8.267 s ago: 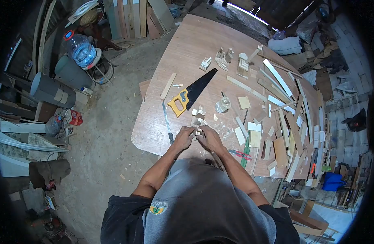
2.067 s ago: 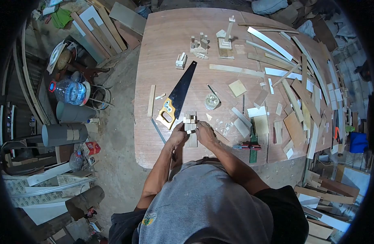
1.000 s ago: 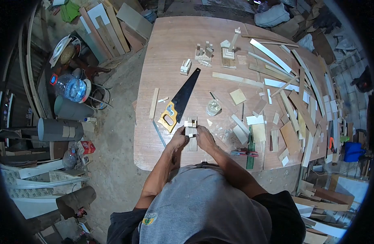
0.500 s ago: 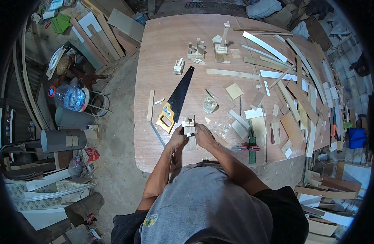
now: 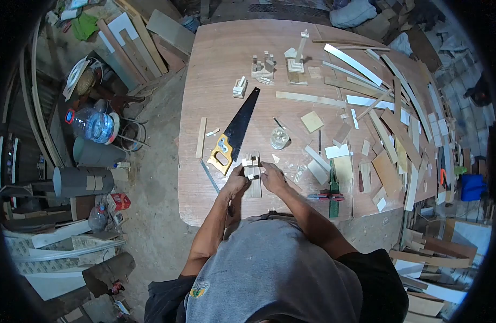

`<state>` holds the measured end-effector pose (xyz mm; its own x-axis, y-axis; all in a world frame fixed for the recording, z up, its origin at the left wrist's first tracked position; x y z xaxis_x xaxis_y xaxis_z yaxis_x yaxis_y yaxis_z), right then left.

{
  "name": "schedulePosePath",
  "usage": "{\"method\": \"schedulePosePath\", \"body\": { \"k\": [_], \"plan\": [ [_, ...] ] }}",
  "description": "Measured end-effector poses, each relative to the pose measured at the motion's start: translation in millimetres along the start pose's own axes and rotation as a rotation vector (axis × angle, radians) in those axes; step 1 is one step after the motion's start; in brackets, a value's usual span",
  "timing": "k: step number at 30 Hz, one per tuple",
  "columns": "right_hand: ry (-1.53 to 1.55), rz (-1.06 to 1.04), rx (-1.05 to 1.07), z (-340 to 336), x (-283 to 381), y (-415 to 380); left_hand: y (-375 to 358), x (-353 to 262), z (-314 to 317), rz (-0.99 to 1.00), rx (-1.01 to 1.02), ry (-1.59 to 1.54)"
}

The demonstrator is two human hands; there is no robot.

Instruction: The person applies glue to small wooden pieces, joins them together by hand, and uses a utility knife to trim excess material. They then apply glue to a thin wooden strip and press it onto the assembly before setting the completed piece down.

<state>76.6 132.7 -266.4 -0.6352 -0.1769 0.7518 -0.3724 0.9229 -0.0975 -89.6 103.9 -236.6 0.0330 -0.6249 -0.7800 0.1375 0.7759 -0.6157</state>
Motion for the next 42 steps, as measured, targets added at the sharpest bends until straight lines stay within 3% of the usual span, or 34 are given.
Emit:
{"method": "schedulePosePath", "body": {
  "k": [5, 7, 9, 14, 16, 19, 28, 32, 42],
  "plan": [
    [0.027, -0.008, 0.007, -3.2, 9.3, 9.6, 3.5, 12.8, -4.4, -0.025, -0.052, -0.045],
    [0.0, 0.08, 0.012, -7.2, 14.6, 13.8, 9.2, 25.2, -6.7, -0.048, -0.07, -0.02],
    [-0.022, 0.062, -0.02, -6.9, 18.6, 17.2, 12.3, 25.3, -6.8, 0.237, -0.207, -0.124],
    [-0.006, 0.103, -0.044, -0.2, 12.8, 27.5, 10.8, 6.2, -18.7, 0.298, -0.292, 0.216],
    [-0.043, 0.102, -0.05, -2.8, 15.4, 29.9, 7.7, -9.6, -18.6, 0.515, -0.33, 0.386],
    [-0.046, 0.091, -0.059, -5.8, 17.6, 31.1, 9.5, -14.4, -20.4, 0.552, -0.332, 0.495],
    [-0.018, 0.065, -0.12, 0.9, 8.4, 36.6, 4.8, -5.5, -17.2, 0.506, -0.347, 0.304],
    [-0.02, 0.037, -0.115, 4.9, 2.2, 38.7, -1.0, -8.1, -16.9, 0.415, -0.335, 0.409],
    [-0.004, 0.037, -0.093, 4.2, 1.5, 36.6, 8.9, 6.1, -20.6, 0.37, -0.334, 0.261]
  ]
}}
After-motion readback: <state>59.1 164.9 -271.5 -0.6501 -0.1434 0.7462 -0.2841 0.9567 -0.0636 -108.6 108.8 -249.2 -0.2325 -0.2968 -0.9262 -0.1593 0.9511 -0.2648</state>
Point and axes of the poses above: each hand's wrist, its own y-axis towards the middle knuckle, its own z-axis out of the palm, x = y × z, the point moved 4 cm from there along y, towards the middle knuckle, and after that the axes turned 2 degrees about -z, right-handed, at the moved point
